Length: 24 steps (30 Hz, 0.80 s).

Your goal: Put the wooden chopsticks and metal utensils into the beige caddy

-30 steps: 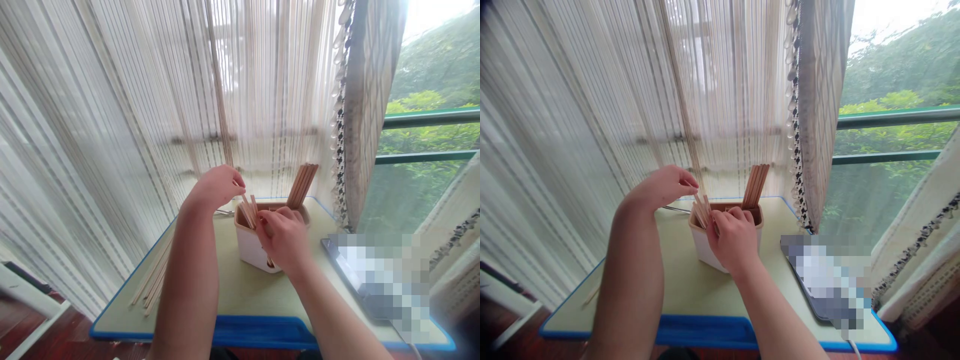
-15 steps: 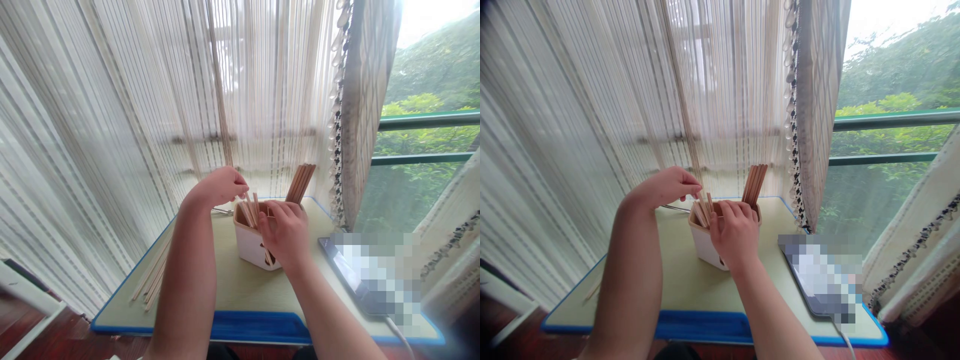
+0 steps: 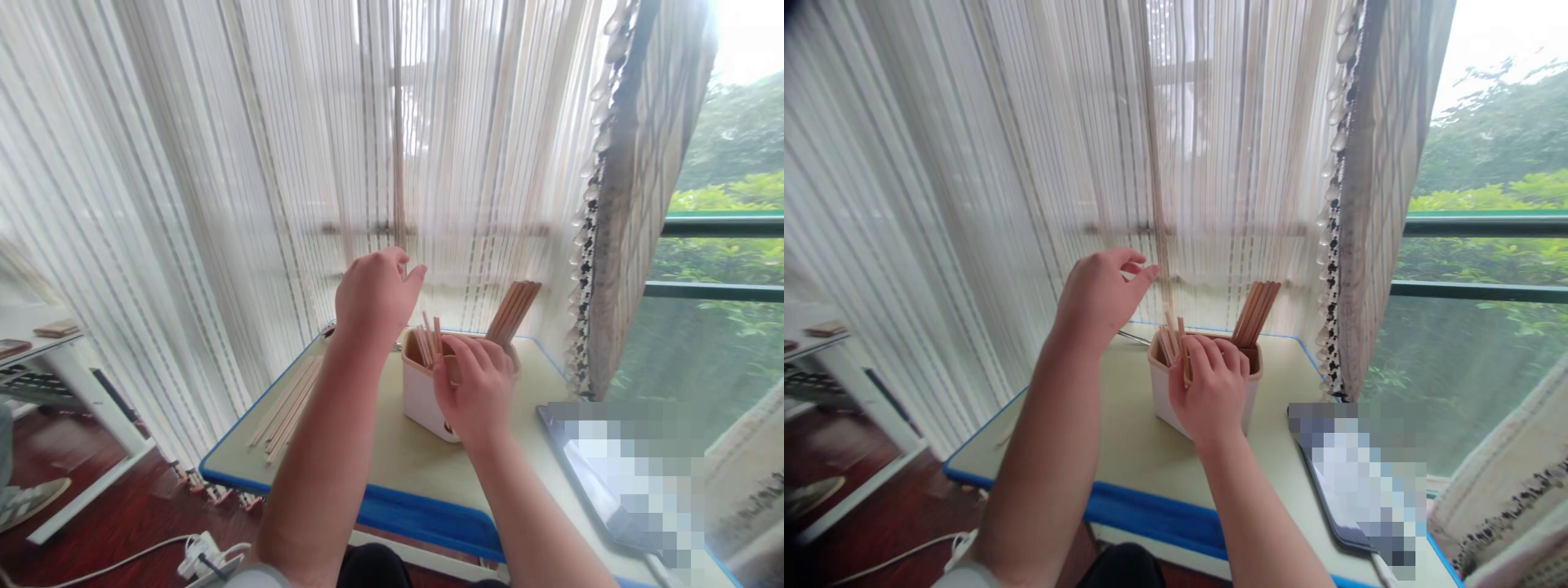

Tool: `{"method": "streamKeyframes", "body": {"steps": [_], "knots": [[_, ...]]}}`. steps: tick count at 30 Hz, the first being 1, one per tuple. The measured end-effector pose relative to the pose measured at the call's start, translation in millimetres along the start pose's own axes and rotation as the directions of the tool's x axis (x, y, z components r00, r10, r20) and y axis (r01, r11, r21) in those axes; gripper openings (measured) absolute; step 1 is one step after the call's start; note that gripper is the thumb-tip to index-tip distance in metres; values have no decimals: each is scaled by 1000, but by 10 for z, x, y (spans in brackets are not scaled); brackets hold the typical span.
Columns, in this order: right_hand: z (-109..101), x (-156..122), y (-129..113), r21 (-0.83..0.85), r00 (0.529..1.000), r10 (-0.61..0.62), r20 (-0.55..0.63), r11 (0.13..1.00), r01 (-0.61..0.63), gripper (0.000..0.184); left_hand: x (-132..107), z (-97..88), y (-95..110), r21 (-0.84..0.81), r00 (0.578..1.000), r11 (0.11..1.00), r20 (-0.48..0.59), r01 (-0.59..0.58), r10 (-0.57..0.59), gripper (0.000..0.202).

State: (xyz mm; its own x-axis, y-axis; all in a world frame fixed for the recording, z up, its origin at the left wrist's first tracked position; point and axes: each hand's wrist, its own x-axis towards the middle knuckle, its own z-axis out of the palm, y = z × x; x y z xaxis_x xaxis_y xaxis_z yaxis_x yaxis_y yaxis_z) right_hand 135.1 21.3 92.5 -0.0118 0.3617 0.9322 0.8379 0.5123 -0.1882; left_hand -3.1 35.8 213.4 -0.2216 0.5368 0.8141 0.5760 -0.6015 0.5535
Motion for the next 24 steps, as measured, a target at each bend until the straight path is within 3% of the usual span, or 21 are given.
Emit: {"method": "streamKeyframes", "body": {"steps": [3,5,8,11,15,18,21,24], "knots": [[7,-77,-55,65,995,-80,-67,994,84,30,-321,-137,-37,147,968,988,-238,-42,76,17],[38,-162,-98,116,982,-165,-94,978,176,32,-605,-223,-232,318,952,948,-289,1,96,20],[141,-311,-182,233,938,-338,-81,908,347,31,-1064,-379,-653,596,988,796,-157,104,-12,24],[310,-455,-284,396,870,-488,70,814,425,28,-1452,-543,-1003,782,972,595,-54,184,-229,25],[544,-600,-369,569,780,-530,334,773,281,26,-1708,-637,-1206,865,918,468,22,181,-396,22],[647,-661,-361,616,734,-465,495,784,80,23,-1743,-606,-1231,876,886,455,77,159,-457,28],[685,-681,-325,606,705,-392,591,793,-67,23,-1736,-561,-1230,875,882,470,124,119,-455,31],[690,-675,-299,544,664,-330,671,827,-138,25,-1729,-540,-1244,889,898,440,89,124,-431,33]]}}
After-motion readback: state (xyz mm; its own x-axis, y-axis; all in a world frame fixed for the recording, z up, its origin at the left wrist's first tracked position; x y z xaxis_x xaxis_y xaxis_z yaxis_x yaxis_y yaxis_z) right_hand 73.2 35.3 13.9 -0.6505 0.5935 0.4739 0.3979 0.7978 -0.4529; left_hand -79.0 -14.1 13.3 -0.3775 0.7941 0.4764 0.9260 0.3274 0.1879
